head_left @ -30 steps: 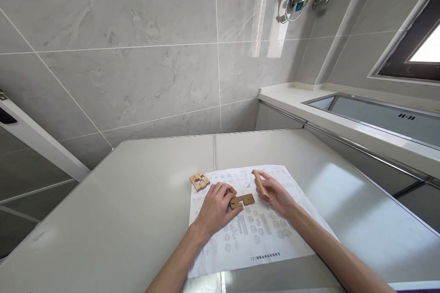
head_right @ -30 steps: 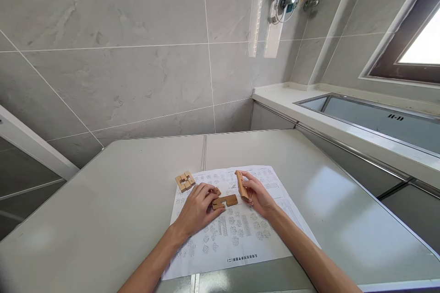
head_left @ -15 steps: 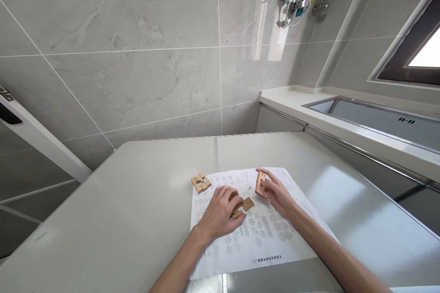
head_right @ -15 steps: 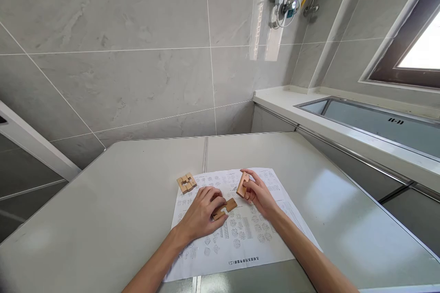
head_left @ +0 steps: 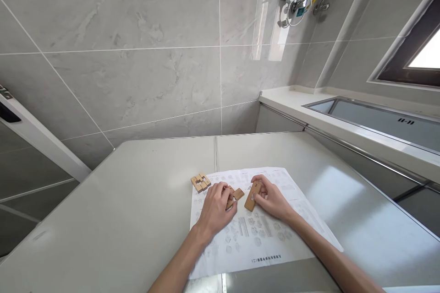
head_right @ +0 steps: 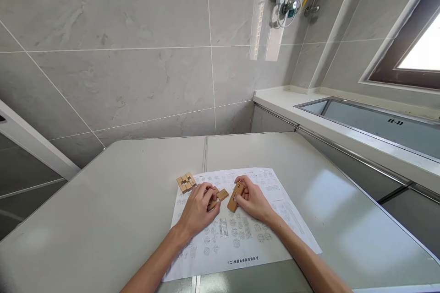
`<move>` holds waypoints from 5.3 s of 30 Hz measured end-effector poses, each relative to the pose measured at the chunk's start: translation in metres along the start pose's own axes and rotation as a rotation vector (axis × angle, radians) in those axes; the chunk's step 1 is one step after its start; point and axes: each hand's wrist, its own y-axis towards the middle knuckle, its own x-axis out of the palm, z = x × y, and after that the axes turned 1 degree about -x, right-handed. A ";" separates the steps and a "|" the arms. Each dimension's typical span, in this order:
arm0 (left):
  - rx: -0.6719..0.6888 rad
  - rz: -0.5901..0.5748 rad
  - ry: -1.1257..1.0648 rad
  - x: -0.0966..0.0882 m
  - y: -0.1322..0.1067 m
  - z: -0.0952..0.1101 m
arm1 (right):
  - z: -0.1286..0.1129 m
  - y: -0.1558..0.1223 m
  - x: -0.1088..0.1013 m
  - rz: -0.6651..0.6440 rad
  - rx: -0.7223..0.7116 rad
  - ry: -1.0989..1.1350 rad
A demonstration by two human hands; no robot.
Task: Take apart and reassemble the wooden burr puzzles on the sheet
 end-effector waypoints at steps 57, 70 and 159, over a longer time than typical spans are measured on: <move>0.100 -0.245 -0.009 -0.027 0.004 -0.004 | -0.005 -0.008 0.008 -0.179 -0.163 -0.387; 0.054 -0.235 0.015 -0.024 0.003 -0.007 | -0.003 -0.006 0.009 -0.172 -0.158 -0.384; -0.420 0.149 -0.060 -0.052 0.007 -0.148 | 0.003 -0.003 0.008 -0.163 -0.146 -0.382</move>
